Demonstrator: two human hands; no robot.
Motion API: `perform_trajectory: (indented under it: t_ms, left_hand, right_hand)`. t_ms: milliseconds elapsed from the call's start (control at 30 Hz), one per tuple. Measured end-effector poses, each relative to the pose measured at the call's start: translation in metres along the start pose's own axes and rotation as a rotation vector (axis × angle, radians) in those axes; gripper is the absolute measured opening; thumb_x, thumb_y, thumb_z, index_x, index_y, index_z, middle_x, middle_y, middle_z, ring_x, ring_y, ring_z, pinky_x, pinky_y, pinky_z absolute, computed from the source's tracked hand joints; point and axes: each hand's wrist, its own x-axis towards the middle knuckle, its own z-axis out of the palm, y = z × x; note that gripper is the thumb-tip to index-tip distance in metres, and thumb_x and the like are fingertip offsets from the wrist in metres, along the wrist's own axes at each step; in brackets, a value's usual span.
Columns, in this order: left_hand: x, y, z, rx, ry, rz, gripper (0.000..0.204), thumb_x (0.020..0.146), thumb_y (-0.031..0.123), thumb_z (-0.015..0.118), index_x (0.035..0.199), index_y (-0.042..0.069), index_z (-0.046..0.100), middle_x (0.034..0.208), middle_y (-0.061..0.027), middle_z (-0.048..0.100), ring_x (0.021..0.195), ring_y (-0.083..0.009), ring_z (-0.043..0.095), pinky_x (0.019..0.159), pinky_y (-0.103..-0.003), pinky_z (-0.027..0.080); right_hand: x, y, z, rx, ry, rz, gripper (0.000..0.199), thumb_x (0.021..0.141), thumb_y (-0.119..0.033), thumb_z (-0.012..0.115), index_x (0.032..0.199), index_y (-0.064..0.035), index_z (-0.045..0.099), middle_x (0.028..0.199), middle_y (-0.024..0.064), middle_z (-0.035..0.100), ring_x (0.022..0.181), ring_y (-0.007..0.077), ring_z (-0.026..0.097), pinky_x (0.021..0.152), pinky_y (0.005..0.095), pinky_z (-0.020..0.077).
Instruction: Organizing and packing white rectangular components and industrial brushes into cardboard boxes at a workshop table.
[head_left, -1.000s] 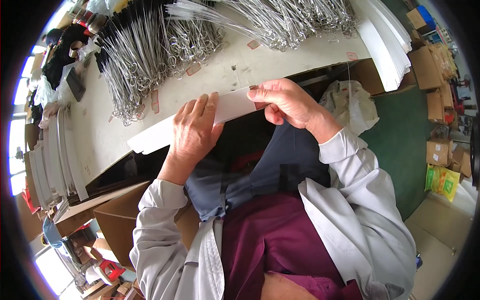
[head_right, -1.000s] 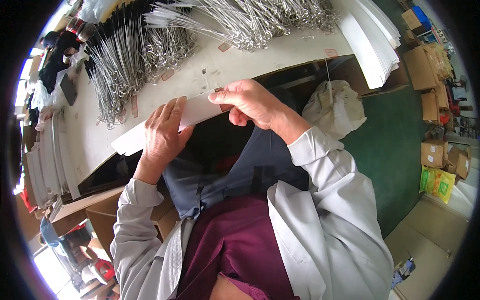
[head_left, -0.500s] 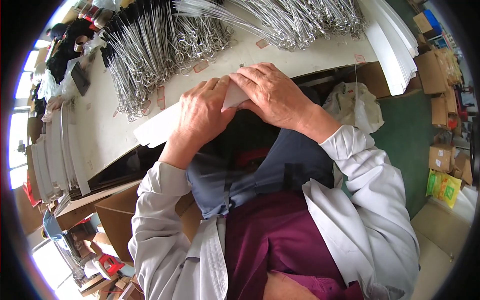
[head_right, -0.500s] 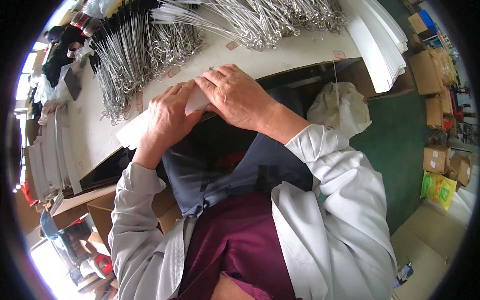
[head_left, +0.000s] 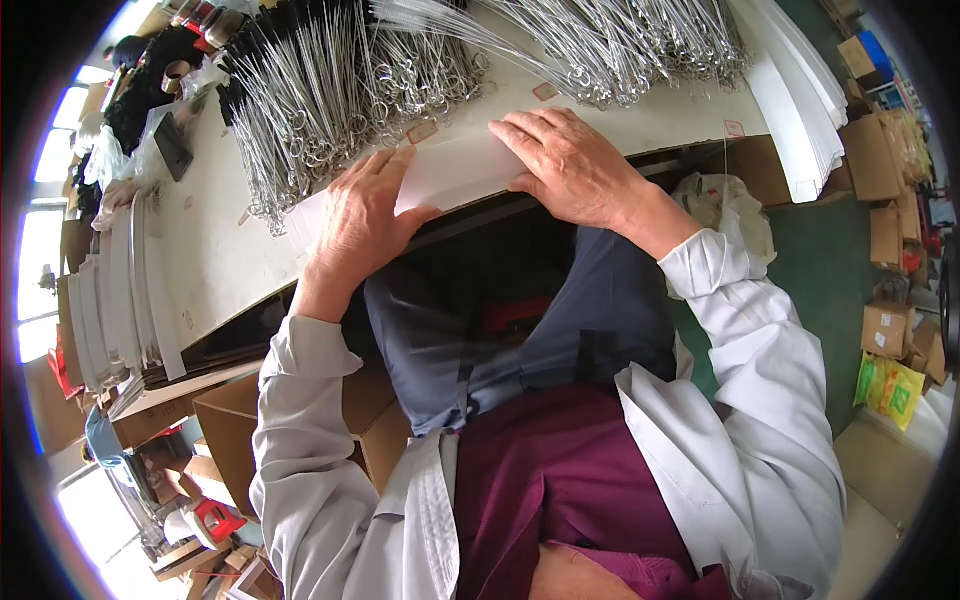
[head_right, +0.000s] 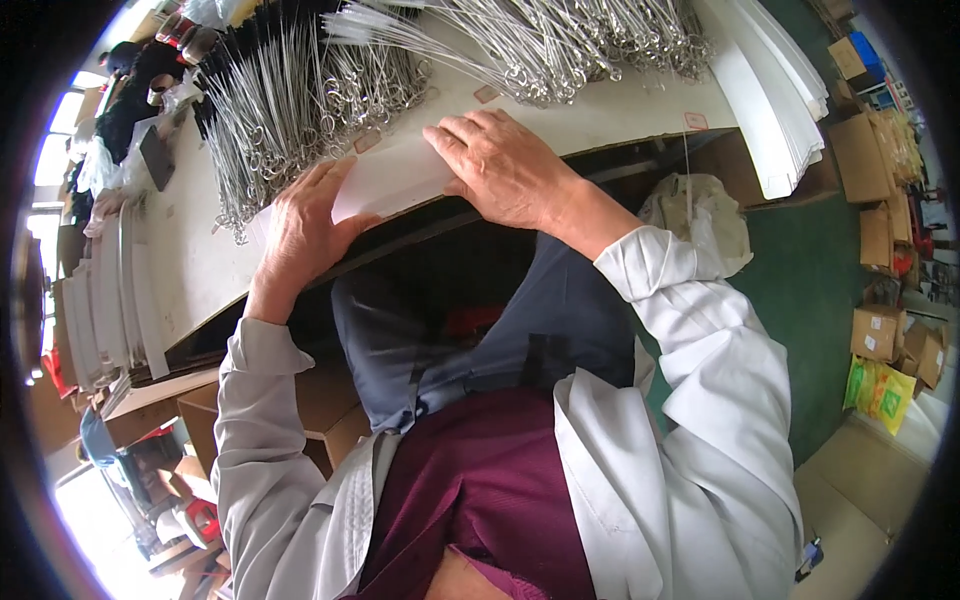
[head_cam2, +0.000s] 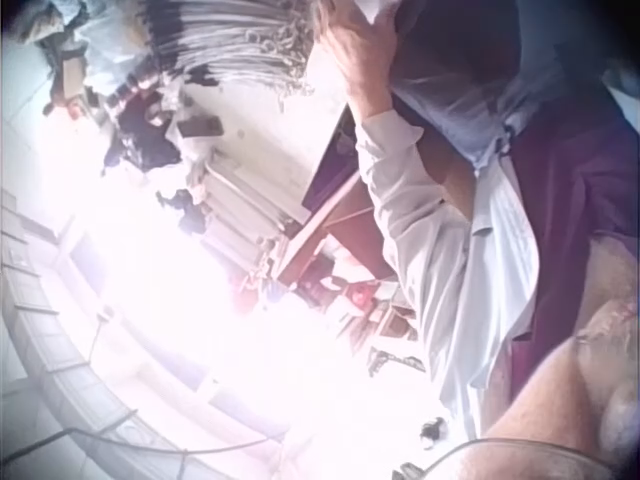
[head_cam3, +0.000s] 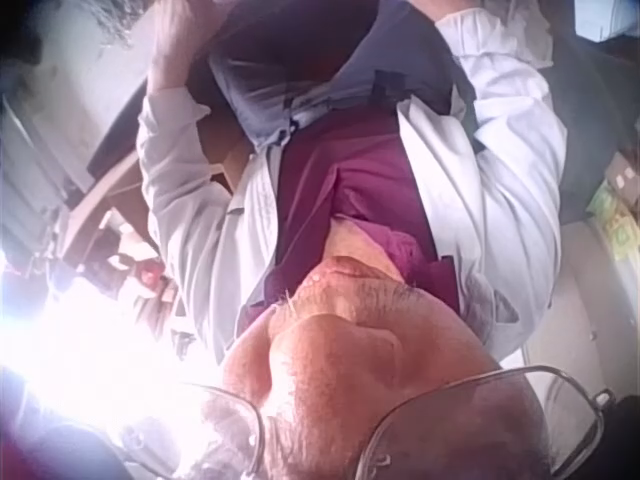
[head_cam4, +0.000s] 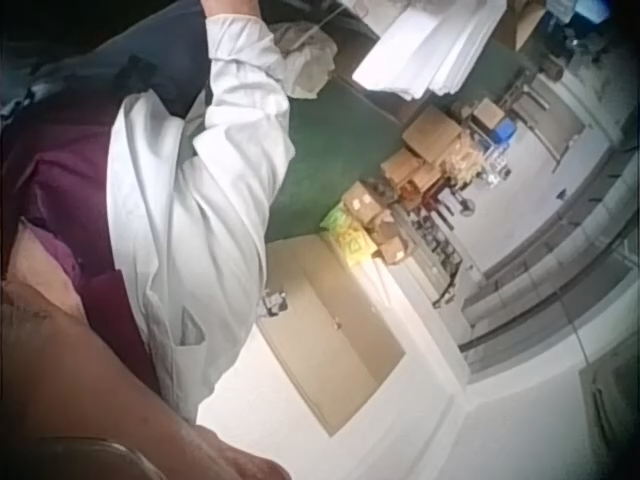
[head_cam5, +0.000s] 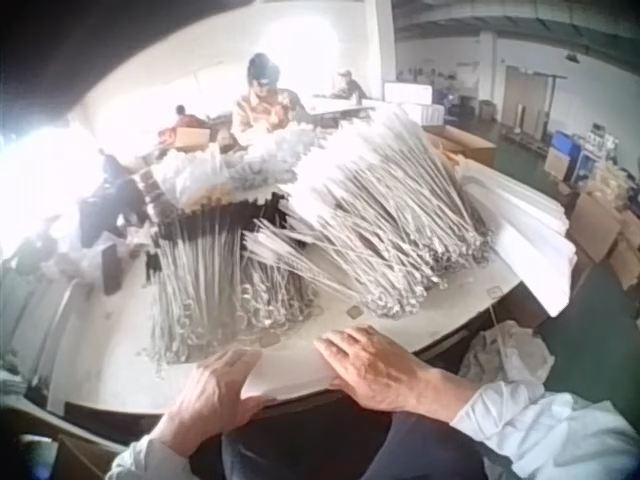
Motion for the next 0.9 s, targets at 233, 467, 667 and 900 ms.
perform_trajectory:
  t_ms: [233,467,667,900]
  left_hand:
    - [0.004,0.001,0.008,0.034,0.090,0.030,0.058,0.079,0.022,0.079,0.127,-0.004,0.058,0.116,-0.0190,0.065,0.106,-0.0366,0.064,0.091,-0.044,0.051]
    - [-0.010,0.010,0.036,0.022,0.186,-0.084,0.053,0.085,0.026,0.074,0.126,-0.004,0.059,0.116,-0.0200,0.065,0.110,-0.0383,0.062,0.094,-0.046,0.049]
    - [-0.026,0.023,0.048,0.065,0.213,-0.107,0.064,0.085,0.034,0.074,0.132,-0.006,0.056,0.129,-0.0247,0.060,0.123,-0.0423,0.055,0.107,-0.048,0.042]
    - [-0.026,0.035,0.061,0.235,0.108,-0.093,0.084,0.083,0.044,0.075,0.142,-0.007,0.045,0.146,-0.0267,0.048,0.135,-0.0429,0.045,0.115,-0.052,0.034]
  right_hand:
    - [0.005,0.008,0.004,-0.008,-0.027,0.045,0.057,0.084,-0.018,0.076,0.135,0.0000,0.056,0.130,0.0142,0.060,0.122,0.0331,0.055,0.107,0.0427,0.0439]
    - [-0.004,0.007,0.008,0.057,0.007,0.044,0.055,0.087,-0.017,0.073,0.136,-0.0001,0.055,0.133,0.0140,0.059,0.124,0.0326,0.054,0.110,0.0432,0.0422]
    - [-0.018,0.000,0.009,-0.001,-0.084,0.024,0.068,0.091,-0.030,0.068,0.146,0.0009,0.044,0.146,0.0164,0.049,0.137,0.0334,0.044,0.119,0.0439,0.0318]
    - [0.003,-0.038,0.039,-0.056,-0.085,-0.018,0.077,0.085,-0.035,0.075,0.145,0.0017,0.044,0.150,0.0197,0.046,0.141,0.0338,0.043,0.123,0.0444,0.0264]
